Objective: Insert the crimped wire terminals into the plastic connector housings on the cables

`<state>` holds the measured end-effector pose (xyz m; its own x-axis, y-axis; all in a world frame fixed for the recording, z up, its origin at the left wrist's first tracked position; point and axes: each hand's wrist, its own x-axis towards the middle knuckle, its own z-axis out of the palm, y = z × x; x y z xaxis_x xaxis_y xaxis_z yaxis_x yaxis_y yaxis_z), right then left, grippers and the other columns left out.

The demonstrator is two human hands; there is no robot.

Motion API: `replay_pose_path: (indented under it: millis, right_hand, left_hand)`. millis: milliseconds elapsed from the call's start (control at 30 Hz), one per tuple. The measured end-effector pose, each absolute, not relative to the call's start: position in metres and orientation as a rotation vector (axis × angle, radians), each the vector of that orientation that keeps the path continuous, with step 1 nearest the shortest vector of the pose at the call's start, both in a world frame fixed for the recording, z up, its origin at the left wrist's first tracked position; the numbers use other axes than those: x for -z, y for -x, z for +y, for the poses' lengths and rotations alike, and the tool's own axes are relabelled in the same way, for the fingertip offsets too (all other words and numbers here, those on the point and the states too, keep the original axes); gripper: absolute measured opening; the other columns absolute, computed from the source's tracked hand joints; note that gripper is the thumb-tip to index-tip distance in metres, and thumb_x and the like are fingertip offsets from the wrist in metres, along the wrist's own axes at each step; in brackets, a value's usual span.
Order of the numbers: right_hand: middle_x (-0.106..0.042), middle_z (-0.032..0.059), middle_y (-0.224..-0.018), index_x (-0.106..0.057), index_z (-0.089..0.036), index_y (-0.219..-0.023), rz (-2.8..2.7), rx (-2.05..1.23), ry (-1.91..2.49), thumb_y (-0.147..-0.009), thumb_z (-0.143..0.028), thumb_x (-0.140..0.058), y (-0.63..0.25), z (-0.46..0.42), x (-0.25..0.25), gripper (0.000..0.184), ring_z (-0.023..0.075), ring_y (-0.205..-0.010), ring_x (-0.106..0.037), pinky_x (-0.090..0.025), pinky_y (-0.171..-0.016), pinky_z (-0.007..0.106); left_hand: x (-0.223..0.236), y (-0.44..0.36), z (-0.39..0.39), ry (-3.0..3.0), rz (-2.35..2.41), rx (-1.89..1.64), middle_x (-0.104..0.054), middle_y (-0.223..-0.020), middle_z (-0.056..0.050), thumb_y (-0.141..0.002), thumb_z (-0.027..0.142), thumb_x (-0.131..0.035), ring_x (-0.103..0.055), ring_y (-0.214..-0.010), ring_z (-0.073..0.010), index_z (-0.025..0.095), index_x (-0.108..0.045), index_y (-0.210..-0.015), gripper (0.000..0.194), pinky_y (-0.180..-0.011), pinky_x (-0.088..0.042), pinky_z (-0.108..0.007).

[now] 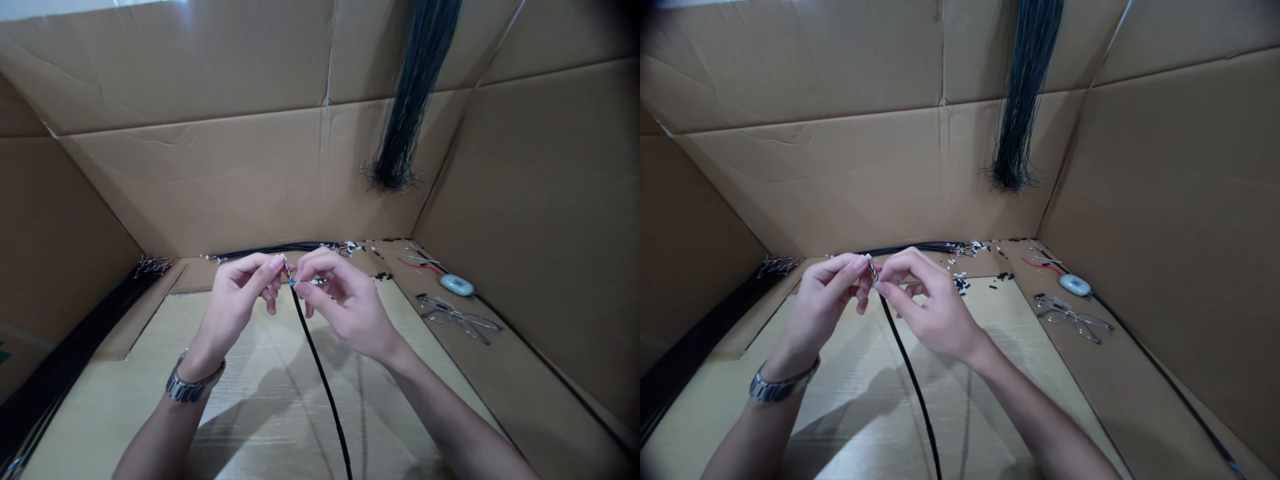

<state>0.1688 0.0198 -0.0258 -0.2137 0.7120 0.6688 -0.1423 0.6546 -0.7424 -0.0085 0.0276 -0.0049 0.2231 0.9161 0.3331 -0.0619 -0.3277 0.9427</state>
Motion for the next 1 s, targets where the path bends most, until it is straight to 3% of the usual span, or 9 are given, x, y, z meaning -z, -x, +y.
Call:
replay_pose_path:
  millis: [100, 233, 467, 600, 767, 1000]
  right_hand:
    - [-0.058, -0.0018, -0.086, -0.06, -0.023, -0.094, -1.493, -1.025, 0.458, -0.096, -0.025, -0.066, -0.168, 0.022, 0.028, 0.007, 0.0095, -0.069, -0.057, -0.054, -0.051, 0.018]
    - [-0.058, -0.0021, -0.084, -0.06, -0.022, -0.093, -1.498, -1.025, 0.466, -0.095, -0.025, -0.067, -0.167, 0.02, 0.027, 0.008, 0.0092, -0.067, -0.057, -0.054, -0.051, 0.019]
    - [-0.063, -0.0006, -0.084, -0.063, -0.021, -0.096, -1.755, -0.271, 0.568, -0.094, -0.008, -0.06, -0.163, 0.011, 0.024, 0.014, 0.0113, -0.072, -0.059, -0.051, -0.061, 0.024]
    - [-0.058, -0.0014, -0.079, -0.061, -0.021, -0.096, -1.741, -0.112, 0.657, -0.096, -0.01, -0.058, -0.159, 0.011, 0.027, 0.012, 0.0123, -0.069, -0.056, -0.049, -0.06, 0.027]
    - [-0.055, -0.0047, -0.076, -0.06, -0.023, -0.098, -1.646, -0.286, 0.777, -0.093, -0.018, -0.068, -0.159, 0.009, 0.027, 0.01, 0.0096, -0.063, -0.053, -0.048, -0.056, 0.024]
    - [-0.065, -0.0066, -0.073, -0.056, -0.025, -0.107, -1.646, -0.697, 0.764, -0.091, -0.021, -0.069, -0.159, -0.007, 0.017, 0.021, 0.0107, -0.065, -0.067, -0.053, -0.055, 0.021]
  left_hand:
    - [0.002, 0.007, 0.024, -1.547, 0.847, -1.314, -0.055, -0.063, 0.003, -0.095, 0.038, -0.067, -0.05, -0.051, -0.0071, 0.018, -0.072, -0.075, 0.029, -0.046, -0.048, -0.016]
    - [-0.002, 0.004, 0.022, -1.575, 0.877, -1.334, -0.055, -0.06, 0.003, -0.094, 0.037, -0.068, -0.05, -0.05, -0.0069, 0.016, -0.07, -0.07, 0.031, -0.045, -0.048, -0.015]
    - [-0.004, 0.001, 0.02, -1.652, 0.905, -1.294, -0.058, -0.057, 0.002, -0.092, 0.036, -0.07, -0.051, -0.05, -0.0071, 0.016, -0.073, -0.072, 0.028, -0.046, -0.048, -0.015]
    - [-0.003, 0.0, 0.018, -1.658, 0.905, -1.293, -0.057, -0.055, 0.003, -0.091, 0.034, -0.071, -0.05, -0.049, -0.0069, 0.016, -0.074, -0.073, 0.025, -0.046, -0.048, -0.014]
    - [0.001, 0.001, 0.021, -1.61, 0.842, -1.291, -0.058, -0.058, 0.002, -0.092, 0.036, -0.071, -0.051, -0.049, -0.0079, 0.016, -0.074, -0.074, 0.027, -0.045, -0.049, -0.017]
    - [0.005, 0.004, 0.028, -1.34, 0.618, -1.273, -0.054, -0.06, 0.002, -0.088, 0.04, -0.074, -0.047, -0.048, -0.007, 0.017, -0.077, -0.086, 0.023, -0.037, -0.043, -0.012]
